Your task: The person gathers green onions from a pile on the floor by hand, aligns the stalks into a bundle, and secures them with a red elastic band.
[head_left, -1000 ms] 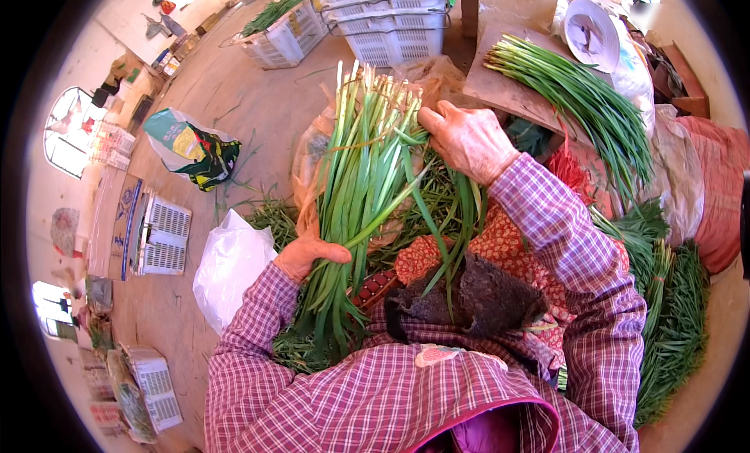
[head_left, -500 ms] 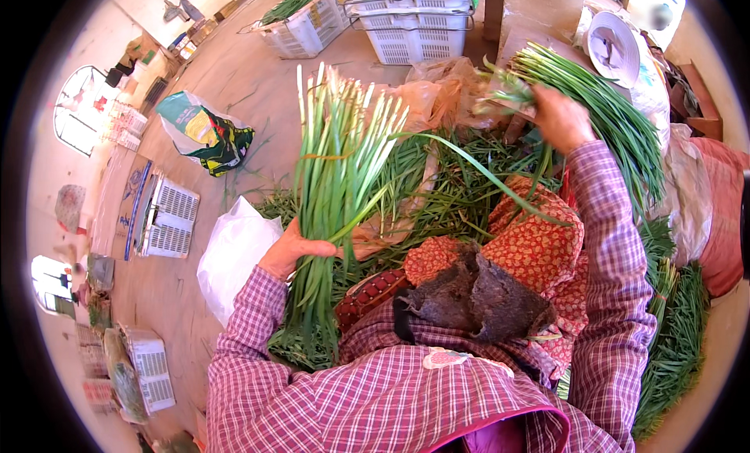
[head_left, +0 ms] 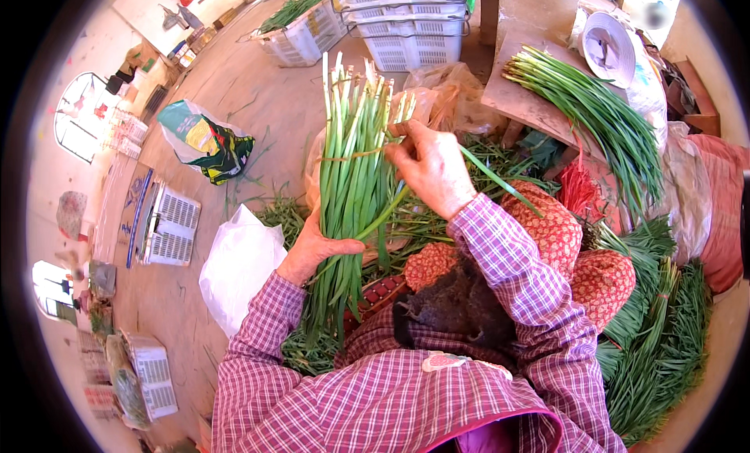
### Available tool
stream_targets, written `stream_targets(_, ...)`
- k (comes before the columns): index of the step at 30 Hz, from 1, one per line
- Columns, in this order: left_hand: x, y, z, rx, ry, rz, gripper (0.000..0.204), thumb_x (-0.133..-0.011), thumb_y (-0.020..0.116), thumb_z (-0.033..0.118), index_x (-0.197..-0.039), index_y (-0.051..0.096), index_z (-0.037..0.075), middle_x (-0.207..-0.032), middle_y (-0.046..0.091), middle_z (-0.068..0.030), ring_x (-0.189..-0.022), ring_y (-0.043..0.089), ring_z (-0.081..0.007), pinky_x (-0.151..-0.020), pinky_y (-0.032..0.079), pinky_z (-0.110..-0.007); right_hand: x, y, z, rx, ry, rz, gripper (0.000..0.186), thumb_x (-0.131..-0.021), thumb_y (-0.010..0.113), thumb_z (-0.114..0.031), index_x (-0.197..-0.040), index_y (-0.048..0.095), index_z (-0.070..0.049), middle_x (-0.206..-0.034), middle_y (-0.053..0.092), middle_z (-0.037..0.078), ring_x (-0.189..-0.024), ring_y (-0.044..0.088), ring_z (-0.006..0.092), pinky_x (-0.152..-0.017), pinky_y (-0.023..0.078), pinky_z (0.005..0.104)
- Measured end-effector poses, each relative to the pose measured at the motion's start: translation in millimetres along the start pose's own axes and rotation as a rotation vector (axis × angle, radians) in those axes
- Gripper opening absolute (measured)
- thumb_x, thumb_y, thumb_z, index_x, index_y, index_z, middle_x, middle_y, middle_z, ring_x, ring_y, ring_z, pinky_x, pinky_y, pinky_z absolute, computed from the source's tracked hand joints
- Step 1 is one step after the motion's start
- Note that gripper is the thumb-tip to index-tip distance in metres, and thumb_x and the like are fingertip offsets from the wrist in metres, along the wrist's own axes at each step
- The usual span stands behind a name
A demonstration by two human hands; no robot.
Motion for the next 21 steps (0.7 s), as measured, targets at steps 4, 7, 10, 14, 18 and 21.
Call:
stream_targets(4,4,-9,-5,-0.003,-0.021,-0.001,0.097,-0.062,0.09,0.008,-0.143,0.036,0.002,-0.132,0.056,-0.0095,-0.118,0.056,-0.02,-0.105,0.043,-0.035,-14,-15,18,0.141,-0.121,0.071,0.01,-0.082,0.06,-0.011,-0.086,0.066,-0.004,-0.078,0.067,0.016,-0.072,0.067,0.0346,-0.069,0.054,0.0433)
stream_targets(7,7,-6,-1,-0.022,0.022,0.005,0.081,-0.063,0.088,0.007,-0.132,0.046,0.0,-0.122,0.061,-0.0091,-0.108,0.061,-0.0183,-0.096,0.047,-0.034,-27,-65,45,0.399,-0.135,0.218,0.008,-0.084,0.062,-0.012,-0.085,0.067,-0.006,-0.081,0.067,0.015,-0.074,0.067,0.0316,-0.07,0.055,0.0421)
stream_targets(10,6,-9,0,-0.033,-0.025,0.015,0.084,-0.063,0.088,0.007,-0.134,0.044,0.0,-0.124,0.059,-0.0094,-0.108,0.06,-0.0179,-0.097,0.047,-0.033,-29,-87,70,0.655,0.059,0.009,0.02,-0.086,0.067,-0.027,-0.09,0.067,-0.007,-0.085,0.07,0.013,-0.074,0.07,0.0257,-0.07,0.056,0.0403)
stream_targets(14,3,-11,-14,-0.007,0.001,0.055,0.105,-0.061,0.091,0.008,-0.146,0.03,0.001,-0.139,0.048,-0.0103,-0.123,0.051,-0.019,-0.107,0.04,-0.034,-11,-40,15,0.284,0.086,-0.122,0.044,-0.084,0.07,-0.046,-0.097,0.062,-0.005,-0.08,0.071,0.014,-0.072,0.071,0.0234,-0.066,0.056,0.0379)
stream_targets(18,-6,-4,-16,-0.089,0.058,0.044,0.105,-0.062,0.091,0.009,-0.146,0.03,0.001,-0.14,0.045,-0.01,-0.126,0.047,-0.0188,-0.108,0.038,-0.034,-13,-5,-4,0.291,0.009,-0.009,0.041,-0.084,0.071,-0.041,-0.094,0.059,-0.003,-0.065,0.066,0.014,-0.06,0.068,0.0306,-0.061,0.056,0.0412)
stream_targets(21,-5,-1,-14,-0.157,0.054,0.051,0.102,-0.062,0.091,0.01,-0.145,0.032,0.001,-0.14,0.045,-0.0099,-0.126,0.047,-0.0187,-0.109,0.038,-0.034,-17,0,11,0.38,-0.141,0.102,0.025,-0.087,0.065,-0.028,-0.092,0.057,-0.004,-0.062,0.064,0.014,-0.056,0.066,0.0308,-0.056,0.054,0.0426)
Point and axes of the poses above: each hand's wrist, its own x-axis away from the middle knuckle, its own y-axis out of the palm, z = x × y, the point moved 4 cm from there along -x, towards the middle knuckle
